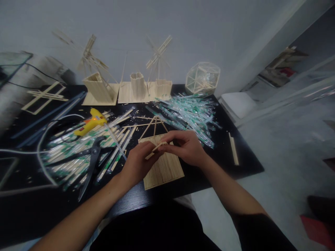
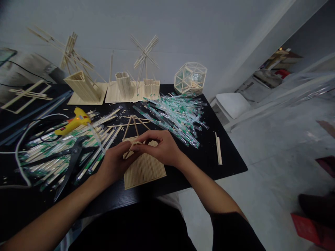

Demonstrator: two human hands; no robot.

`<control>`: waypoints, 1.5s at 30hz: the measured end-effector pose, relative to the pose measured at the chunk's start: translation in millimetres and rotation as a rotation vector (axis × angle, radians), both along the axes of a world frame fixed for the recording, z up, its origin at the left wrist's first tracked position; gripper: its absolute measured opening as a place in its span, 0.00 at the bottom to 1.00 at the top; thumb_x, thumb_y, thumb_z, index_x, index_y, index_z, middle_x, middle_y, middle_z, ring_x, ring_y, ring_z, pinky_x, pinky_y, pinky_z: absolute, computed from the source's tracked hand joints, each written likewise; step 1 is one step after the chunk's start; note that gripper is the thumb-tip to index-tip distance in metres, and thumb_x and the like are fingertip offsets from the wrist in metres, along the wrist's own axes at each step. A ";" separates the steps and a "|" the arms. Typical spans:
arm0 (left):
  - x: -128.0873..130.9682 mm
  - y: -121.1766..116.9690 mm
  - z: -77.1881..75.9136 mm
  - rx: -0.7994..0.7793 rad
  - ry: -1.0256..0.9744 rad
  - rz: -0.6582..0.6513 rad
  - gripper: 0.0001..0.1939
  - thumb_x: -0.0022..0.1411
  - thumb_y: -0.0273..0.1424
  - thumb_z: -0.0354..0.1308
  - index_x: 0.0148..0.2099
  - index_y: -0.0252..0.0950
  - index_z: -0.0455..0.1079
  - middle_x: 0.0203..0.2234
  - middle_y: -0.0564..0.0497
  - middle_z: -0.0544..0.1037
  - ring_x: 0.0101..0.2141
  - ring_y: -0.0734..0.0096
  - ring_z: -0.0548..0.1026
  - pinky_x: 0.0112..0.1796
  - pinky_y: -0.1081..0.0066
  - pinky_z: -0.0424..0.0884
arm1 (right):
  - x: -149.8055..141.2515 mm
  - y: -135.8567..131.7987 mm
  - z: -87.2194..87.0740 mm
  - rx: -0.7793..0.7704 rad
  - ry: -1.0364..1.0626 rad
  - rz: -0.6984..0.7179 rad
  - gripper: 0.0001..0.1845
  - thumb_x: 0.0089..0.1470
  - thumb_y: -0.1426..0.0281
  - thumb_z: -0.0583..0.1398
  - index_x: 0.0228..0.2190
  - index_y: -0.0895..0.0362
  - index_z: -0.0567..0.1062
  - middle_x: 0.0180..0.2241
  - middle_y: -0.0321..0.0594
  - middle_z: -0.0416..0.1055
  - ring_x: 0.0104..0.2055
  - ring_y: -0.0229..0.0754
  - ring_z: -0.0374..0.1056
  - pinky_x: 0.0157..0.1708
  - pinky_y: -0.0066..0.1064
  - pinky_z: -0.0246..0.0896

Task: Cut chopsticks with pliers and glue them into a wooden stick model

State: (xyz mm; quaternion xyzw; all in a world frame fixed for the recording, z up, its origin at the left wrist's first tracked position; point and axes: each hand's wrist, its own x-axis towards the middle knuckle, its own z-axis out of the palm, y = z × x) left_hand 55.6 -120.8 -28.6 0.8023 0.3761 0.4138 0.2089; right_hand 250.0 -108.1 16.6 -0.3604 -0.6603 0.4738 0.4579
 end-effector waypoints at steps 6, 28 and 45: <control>-2.1 0.4 -2.7 0.004 0.026 0.009 0.07 0.67 0.29 0.60 0.35 0.39 0.69 0.25 0.57 0.73 0.27 0.75 0.73 0.29 0.75 0.67 | 4.0 0.4 -2.3 -0.005 -0.105 0.041 0.07 0.53 0.65 0.71 0.32 0.55 0.83 0.32 0.38 0.81 0.34 0.38 0.74 0.36 0.31 0.68; -0.4 0.0 -4.6 -0.014 0.013 0.017 0.06 0.66 0.30 0.62 0.35 0.39 0.69 0.27 0.55 0.77 0.30 0.73 0.76 0.34 0.72 0.71 | 39.4 -9.0 22.7 0.004 0.110 -0.179 0.06 0.53 0.70 0.71 0.36 0.52 0.84 0.35 0.38 0.82 0.36 0.38 0.77 0.42 0.31 0.77; -1.9 -0.1 -2.3 0.017 0.021 0.063 0.06 0.65 0.32 0.63 0.38 0.40 0.68 0.30 0.55 0.78 0.33 0.71 0.77 0.36 0.70 0.73 | 71.7 1.8 27.7 0.059 0.388 -0.525 0.10 0.55 0.62 0.69 0.30 0.53 0.76 0.27 0.33 0.65 0.27 0.34 0.66 0.24 0.25 0.63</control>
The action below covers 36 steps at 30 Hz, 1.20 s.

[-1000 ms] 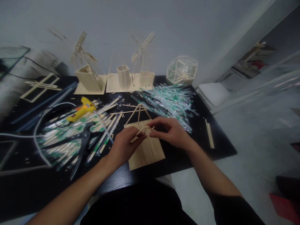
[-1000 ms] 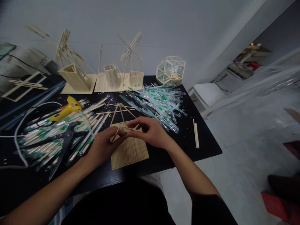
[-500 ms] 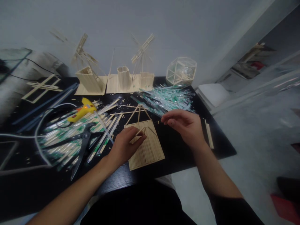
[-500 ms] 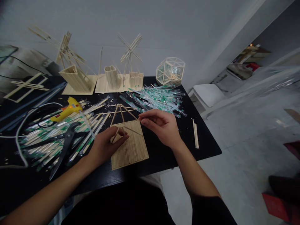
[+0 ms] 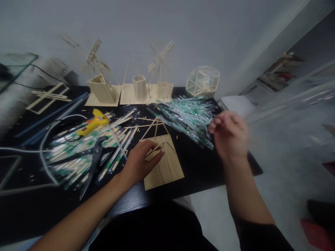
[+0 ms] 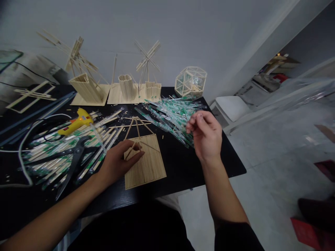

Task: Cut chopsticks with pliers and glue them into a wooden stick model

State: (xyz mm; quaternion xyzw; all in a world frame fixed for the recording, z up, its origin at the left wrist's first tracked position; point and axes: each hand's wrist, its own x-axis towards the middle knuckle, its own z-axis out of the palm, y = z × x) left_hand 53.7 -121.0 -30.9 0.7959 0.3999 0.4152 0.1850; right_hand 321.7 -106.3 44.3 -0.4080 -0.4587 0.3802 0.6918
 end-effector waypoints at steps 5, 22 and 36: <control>0.3 -0.5 -0.1 0.006 -0.010 0.004 0.06 0.65 0.32 0.63 0.40 0.40 0.69 0.31 0.54 0.78 0.33 0.70 0.78 0.36 0.70 0.72 | 4.2 -2.6 2.5 0.013 0.058 0.019 0.18 0.54 0.60 0.70 0.24 0.55 0.70 0.24 0.31 0.55 0.23 0.32 0.57 0.18 0.22 0.54; -11.3 -5.9 7.0 -0.292 -0.221 0.002 0.16 0.76 0.38 0.45 0.49 0.39 0.72 0.39 0.50 0.79 0.41 0.69 0.76 0.44 0.68 0.70 | -29.4 0.7 -23.0 -0.199 -0.430 0.111 0.11 0.49 0.61 0.73 0.27 0.56 0.84 0.23 0.38 0.79 0.21 0.37 0.71 0.16 0.26 0.59; -19.1 4.0 11.1 -0.310 -0.054 -0.136 0.13 0.63 0.37 0.56 0.46 0.37 0.70 0.39 0.49 0.78 0.42 0.60 0.75 0.46 0.60 0.67 | -42.9 46.6 -92.7 -0.210 -0.482 0.259 0.24 0.57 0.47 0.64 0.25 0.55 0.73 0.19 0.33 0.73 0.17 0.34 0.64 0.19 0.28 0.57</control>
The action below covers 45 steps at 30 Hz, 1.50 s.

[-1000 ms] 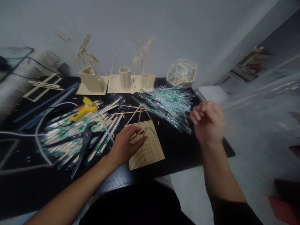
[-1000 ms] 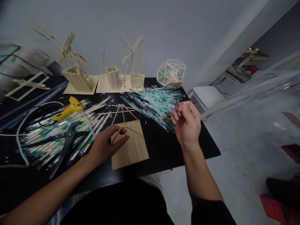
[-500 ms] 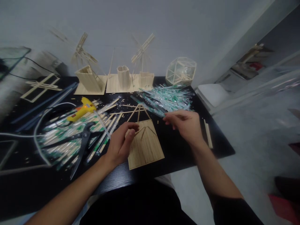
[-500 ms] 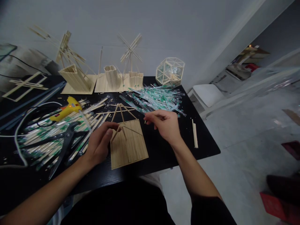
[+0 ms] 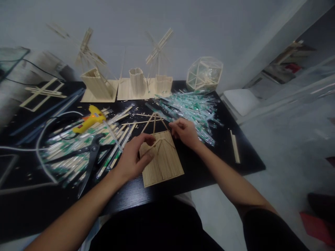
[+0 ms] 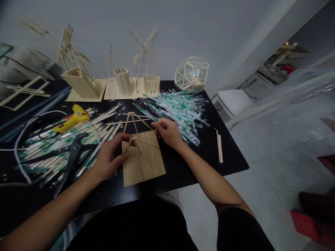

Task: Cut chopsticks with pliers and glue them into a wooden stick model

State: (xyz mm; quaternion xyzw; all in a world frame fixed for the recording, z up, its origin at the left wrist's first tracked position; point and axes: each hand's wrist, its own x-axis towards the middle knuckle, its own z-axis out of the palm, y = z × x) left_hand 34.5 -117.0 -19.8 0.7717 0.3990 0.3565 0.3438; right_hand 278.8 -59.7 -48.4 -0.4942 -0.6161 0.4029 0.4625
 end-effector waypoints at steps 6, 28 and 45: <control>4.4 7.2 7.8 0.011 0.326 -0.041 0.05 0.55 0.28 0.58 0.36 0.38 0.71 0.31 0.52 0.77 0.36 0.62 0.75 0.40 0.61 0.66 | 1.5 -2.7 -0.8 0.119 -0.188 -0.015 0.29 0.65 0.47 0.54 0.24 0.55 0.75 0.15 0.31 0.67 0.17 0.35 0.62 0.26 0.29 0.60; 8.8 14.2 -17.8 0.054 0.389 -0.059 0.06 0.62 0.33 0.63 0.32 0.40 0.76 0.27 0.53 0.79 0.34 0.65 0.75 0.41 0.61 0.64 | -0.6 0.3 -4.8 0.173 -0.252 -0.134 0.23 0.62 0.53 0.59 0.22 0.54 0.65 0.19 0.30 0.58 0.22 0.36 0.53 0.26 0.31 0.51; 7.8 11.6 -18.4 0.061 0.455 -0.075 0.04 0.64 0.31 0.62 0.34 0.40 0.74 0.30 0.52 0.78 0.39 0.61 0.75 0.44 0.57 0.62 | 2.8 -0.3 -3.6 0.086 -0.254 -0.087 0.30 0.66 0.47 0.53 0.22 0.54 0.70 0.17 0.32 0.63 0.19 0.36 0.60 0.25 0.31 0.55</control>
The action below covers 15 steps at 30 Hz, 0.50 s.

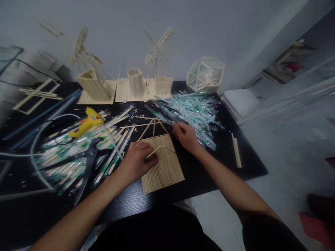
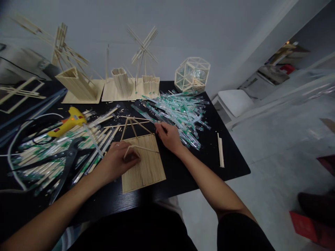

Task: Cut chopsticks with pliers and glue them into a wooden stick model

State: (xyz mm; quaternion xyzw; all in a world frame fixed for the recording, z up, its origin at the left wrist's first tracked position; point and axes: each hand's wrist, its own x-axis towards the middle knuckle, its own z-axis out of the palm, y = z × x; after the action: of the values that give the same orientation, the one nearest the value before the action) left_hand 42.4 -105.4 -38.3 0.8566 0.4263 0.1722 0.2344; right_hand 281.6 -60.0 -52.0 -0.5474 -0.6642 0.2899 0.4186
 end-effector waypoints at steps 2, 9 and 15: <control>-0.6 -0.6 0.4 -0.002 0.000 0.001 0.03 0.63 0.33 0.63 0.37 0.40 0.74 0.34 0.51 0.79 0.42 0.58 0.75 0.46 0.55 0.63 | 0.2 0.2 -0.2 0.001 -0.007 -0.002 0.29 0.64 0.48 0.57 0.21 0.55 0.72 0.17 0.33 0.66 0.20 0.36 0.61 0.25 0.31 0.56; -14.0 -3.7 21.6 -0.144 -0.125 -0.025 0.43 0.52 0.46 0.72 0.66 0.45 0.60 0.55 0.43 0.74 0.56 0.49 0.71 0.57 0.47 0.64 | 2.5 3.6 -8.0 -0.027 0.055 -0.032 0.19 0.55 0.51 0.66 0.28 0.55 0.81 0.24 0.36 0.76 0.22 0.38 0.66 0.24 0.31 0.58; -37.2 -2.1 48.6 -0.295 -0.308 -0.009 0.34 0.62 0.43 0.65 0.66 0.47 0.59 0.59 0.44 0.73 0.59 0.55 0.72 0.59 0.53 0.67 | 4.3 4.5 -7.5 -0.014 0.053 -0.027 0.26 0.65 0.49 0.55 0.27 0.55 0.76 0.20 0.35 0.72 0.18 0.37 0.63 0.22 0.31 0.58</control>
State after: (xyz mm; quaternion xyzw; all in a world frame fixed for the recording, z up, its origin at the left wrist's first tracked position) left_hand 5.1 -107.5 10.3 0.7785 0.4024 0.2357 0.4202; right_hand 285.9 -55.5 -59.5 -0.5514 -0.6432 0.3033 0.4361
